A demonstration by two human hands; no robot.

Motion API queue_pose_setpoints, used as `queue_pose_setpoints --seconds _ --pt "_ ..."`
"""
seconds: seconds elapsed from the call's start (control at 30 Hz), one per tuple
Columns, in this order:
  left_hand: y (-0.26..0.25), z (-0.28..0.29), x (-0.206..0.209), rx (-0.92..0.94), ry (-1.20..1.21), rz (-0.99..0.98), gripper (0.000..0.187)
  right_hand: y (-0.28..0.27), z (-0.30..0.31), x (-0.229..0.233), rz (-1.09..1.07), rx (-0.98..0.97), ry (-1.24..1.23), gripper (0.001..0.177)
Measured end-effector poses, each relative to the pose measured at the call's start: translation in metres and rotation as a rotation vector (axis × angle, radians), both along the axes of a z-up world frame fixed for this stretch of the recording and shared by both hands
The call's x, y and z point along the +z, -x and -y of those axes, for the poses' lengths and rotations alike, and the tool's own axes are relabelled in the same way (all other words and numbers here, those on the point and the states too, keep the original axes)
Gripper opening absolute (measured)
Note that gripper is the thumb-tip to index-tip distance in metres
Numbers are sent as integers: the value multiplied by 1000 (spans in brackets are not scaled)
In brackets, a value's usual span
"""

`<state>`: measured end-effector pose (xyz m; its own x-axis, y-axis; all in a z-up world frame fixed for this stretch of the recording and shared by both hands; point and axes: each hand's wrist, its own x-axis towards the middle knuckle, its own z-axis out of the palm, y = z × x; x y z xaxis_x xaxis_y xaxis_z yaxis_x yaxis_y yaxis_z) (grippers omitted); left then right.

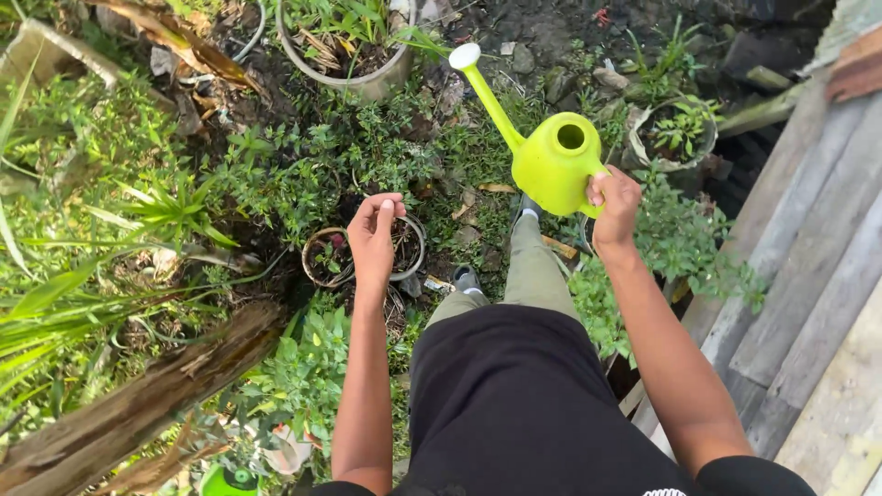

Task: Watering several potted plants in a backyard garden using a small green watering can.

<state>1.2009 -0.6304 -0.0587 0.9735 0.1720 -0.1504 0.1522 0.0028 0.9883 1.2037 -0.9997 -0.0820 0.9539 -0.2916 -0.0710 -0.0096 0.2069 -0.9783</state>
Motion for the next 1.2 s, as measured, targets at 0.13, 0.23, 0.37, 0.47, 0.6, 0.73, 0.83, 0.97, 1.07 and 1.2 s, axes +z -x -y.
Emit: queue_pose_setpoints --seconds 0.13,0.23,0.37,0.47,0.6,0.73,0.83,0.97,1.07,1.2 --pt "-26 15 4 36 51 28 20 -39 10 11 2 61 0 21" --pt "-53 26 0 69 59 81 19 -78 25 8 18 99 11 23" --pt "-93 47 -6 203 99 119 19 -133 57 0 74 170 102 27" --pt "-126 73 -30 270 91 148 19 -171 83 -6 106 219 220 30" --pt "-172 130 -31 209 60 115 20 -218 104 -20 24 277 215 27" --pt "-194 165 -25 203 6 96 20 -259 112 -40 19 330 175 29" --pt "-199 170 -29 200 -28 65 21 -281 109 -47 15 350 149 32" --pt "-203 157 -32 238 -40 9 21 -308 97 -51 -7 351 127 32" --pt "-211 143 -39 284 -40 -19 21 -326 85 -46 -23 346 136 30" --pt "-230 124 -57 293 -26 -11 21 -349 68 -42 -55 336 199 29"
